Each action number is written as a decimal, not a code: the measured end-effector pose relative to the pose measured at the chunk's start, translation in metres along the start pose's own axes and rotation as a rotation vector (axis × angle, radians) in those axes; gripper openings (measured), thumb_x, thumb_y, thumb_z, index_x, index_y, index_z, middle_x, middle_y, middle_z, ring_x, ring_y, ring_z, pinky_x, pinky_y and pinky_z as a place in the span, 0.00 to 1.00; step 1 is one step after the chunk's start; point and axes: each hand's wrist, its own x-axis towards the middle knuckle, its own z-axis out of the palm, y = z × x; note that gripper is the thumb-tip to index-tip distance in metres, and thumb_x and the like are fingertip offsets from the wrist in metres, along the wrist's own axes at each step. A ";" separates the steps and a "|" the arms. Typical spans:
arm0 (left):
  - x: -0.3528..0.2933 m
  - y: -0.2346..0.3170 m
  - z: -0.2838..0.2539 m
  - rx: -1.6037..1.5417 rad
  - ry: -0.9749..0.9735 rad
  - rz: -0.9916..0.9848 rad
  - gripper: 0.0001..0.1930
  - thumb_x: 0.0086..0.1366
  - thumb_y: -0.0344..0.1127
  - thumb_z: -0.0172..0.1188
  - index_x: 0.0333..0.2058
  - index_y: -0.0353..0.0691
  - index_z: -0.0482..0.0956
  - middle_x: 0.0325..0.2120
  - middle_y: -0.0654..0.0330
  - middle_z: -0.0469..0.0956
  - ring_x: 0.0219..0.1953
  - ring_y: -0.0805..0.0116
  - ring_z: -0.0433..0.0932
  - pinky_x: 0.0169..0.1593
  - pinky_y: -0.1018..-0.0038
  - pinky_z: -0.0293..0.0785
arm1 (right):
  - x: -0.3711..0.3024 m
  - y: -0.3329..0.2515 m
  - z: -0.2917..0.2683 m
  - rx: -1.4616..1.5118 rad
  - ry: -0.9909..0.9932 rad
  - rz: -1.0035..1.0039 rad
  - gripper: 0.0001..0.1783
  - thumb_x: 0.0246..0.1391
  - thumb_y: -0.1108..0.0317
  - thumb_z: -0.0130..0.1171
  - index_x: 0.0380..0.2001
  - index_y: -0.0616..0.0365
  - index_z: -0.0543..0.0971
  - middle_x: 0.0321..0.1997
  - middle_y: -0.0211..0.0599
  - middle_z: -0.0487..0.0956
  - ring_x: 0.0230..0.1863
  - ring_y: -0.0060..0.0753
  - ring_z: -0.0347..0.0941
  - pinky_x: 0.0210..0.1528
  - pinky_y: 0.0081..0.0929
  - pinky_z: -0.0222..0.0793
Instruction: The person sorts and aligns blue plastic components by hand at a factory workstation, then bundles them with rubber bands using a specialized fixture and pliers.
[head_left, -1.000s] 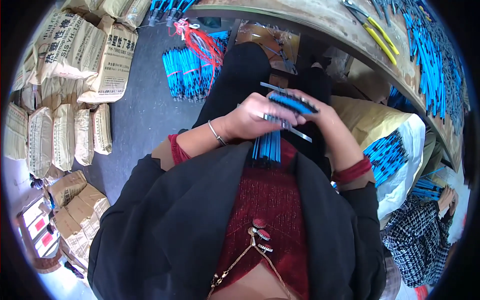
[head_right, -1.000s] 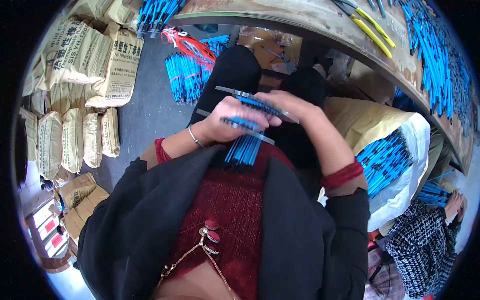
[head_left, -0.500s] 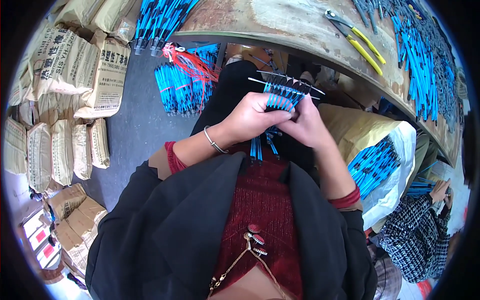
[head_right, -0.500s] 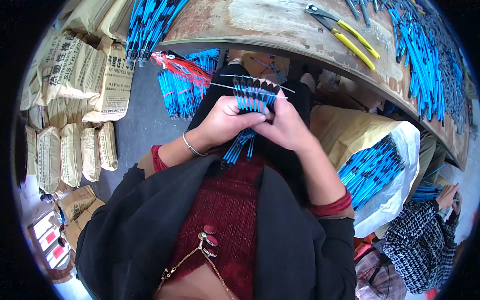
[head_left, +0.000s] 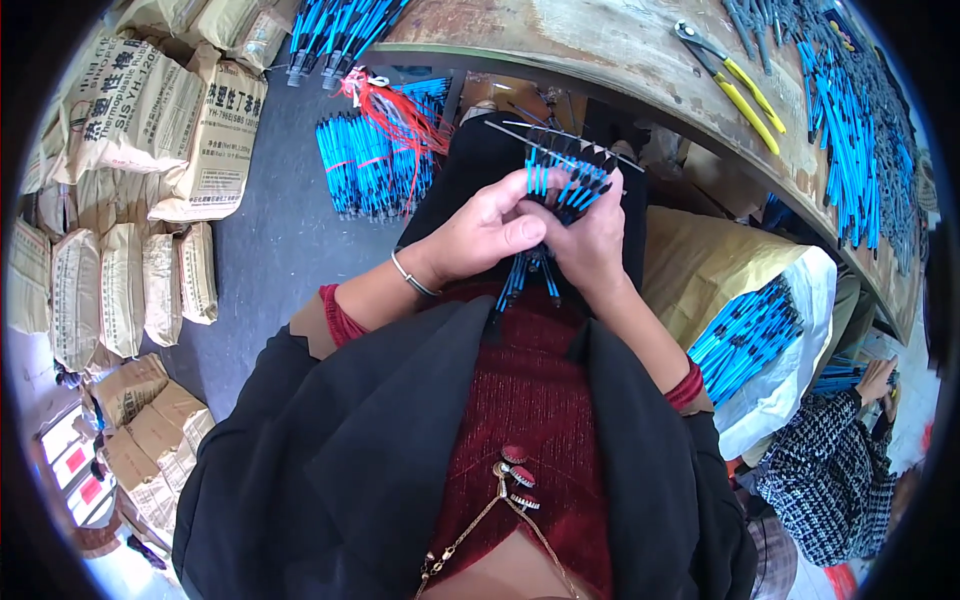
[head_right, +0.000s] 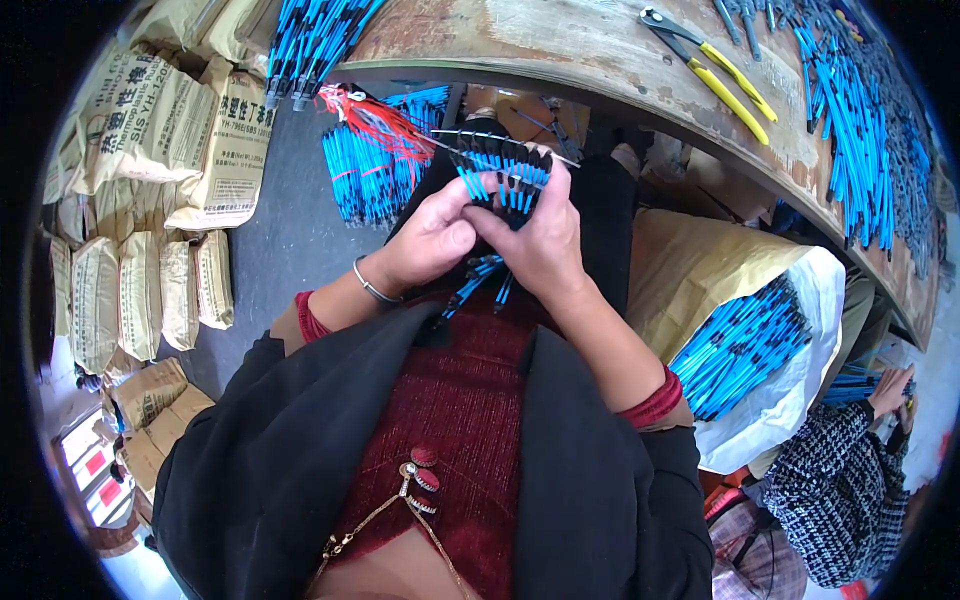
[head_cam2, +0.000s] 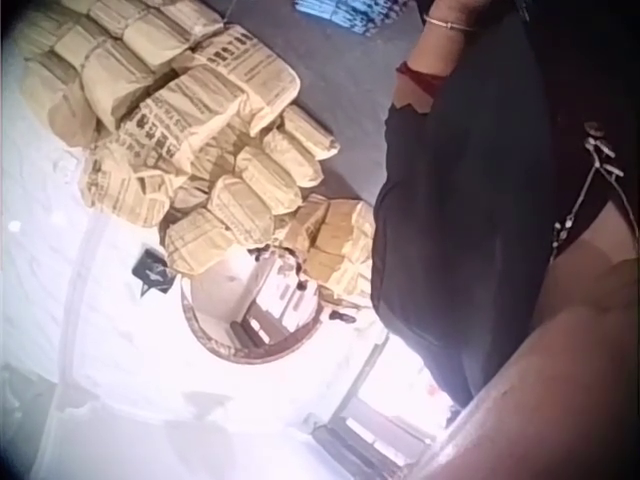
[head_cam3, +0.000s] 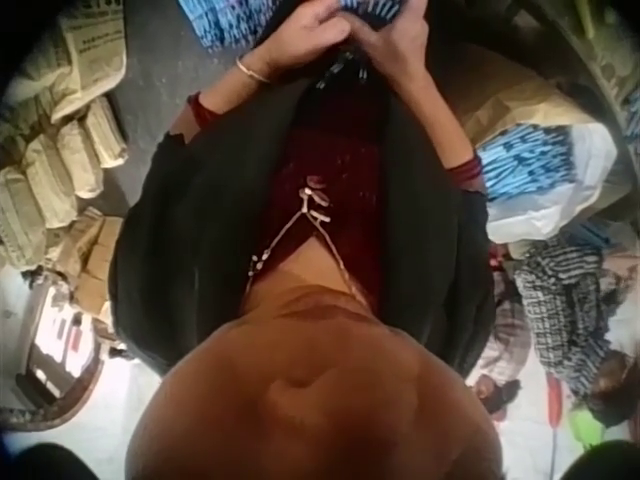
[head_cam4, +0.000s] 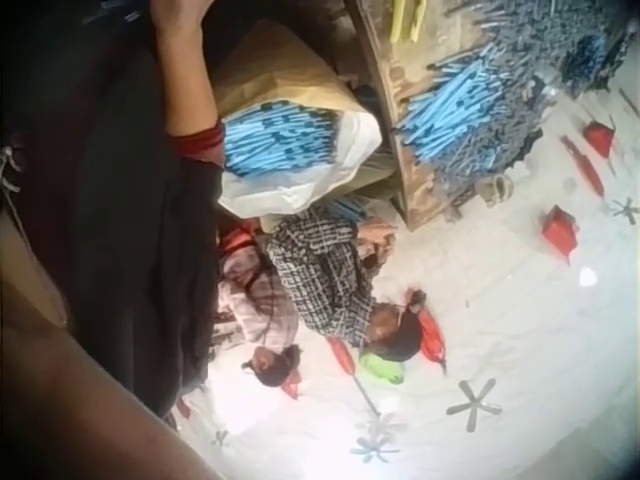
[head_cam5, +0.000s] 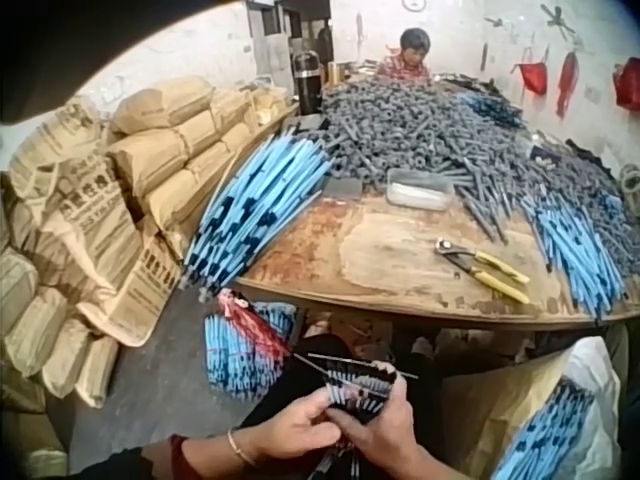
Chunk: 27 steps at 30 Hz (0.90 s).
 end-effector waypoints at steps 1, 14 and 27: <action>0.002 0.000 0.001 -0.039 0.003 -0.013 0.27 0.59 0.38 0.58 0.53 0.32 0.62 0.45 0.60 0.70 0.43 0.75 0.70 0.48 0.75 0.67 | 0.000 -0.001 0.001 0.002 -0.002 -0.002 0.40 0.34 0.63 0.72 0.47 0.66 0.60 0.31 0.43 0.78 0.29 0.37 0.78 0.30 0.28 0.73; 0.025 0.032 -0.009 0.152 0.163 0.019 0.16 0.58 0.28 0.58 0.45 0.31 0.71 0.37 0.62 0.75 0.37 0.76 0.72 0.42 0.80 0.68 | 0.001 0.006 0.003 -0.054 0.086 -0.080 0.28 0.36 0.65 0.70 0.40 0.64 0.68 0.26 0.40 0.78 0.26 0.36 0.77 0.28 0.27 0.72; 0.041 0.035 0.006 -0.008 0.297 0.104 0.09 0.57 0.27 0.57 0.37 0.32 0.76 0.29 0.63 0.74 0.32 0.77 0.71 0.38 0.80 0.69 | 0.009 0.004 0.002 0.216 0.050 0.137 0.18 0.43 0.67 0.66 0.37 0.61 0.73 0.30 0.34 0.79 0.29 0.22 0.75 0.35 0.21 0.70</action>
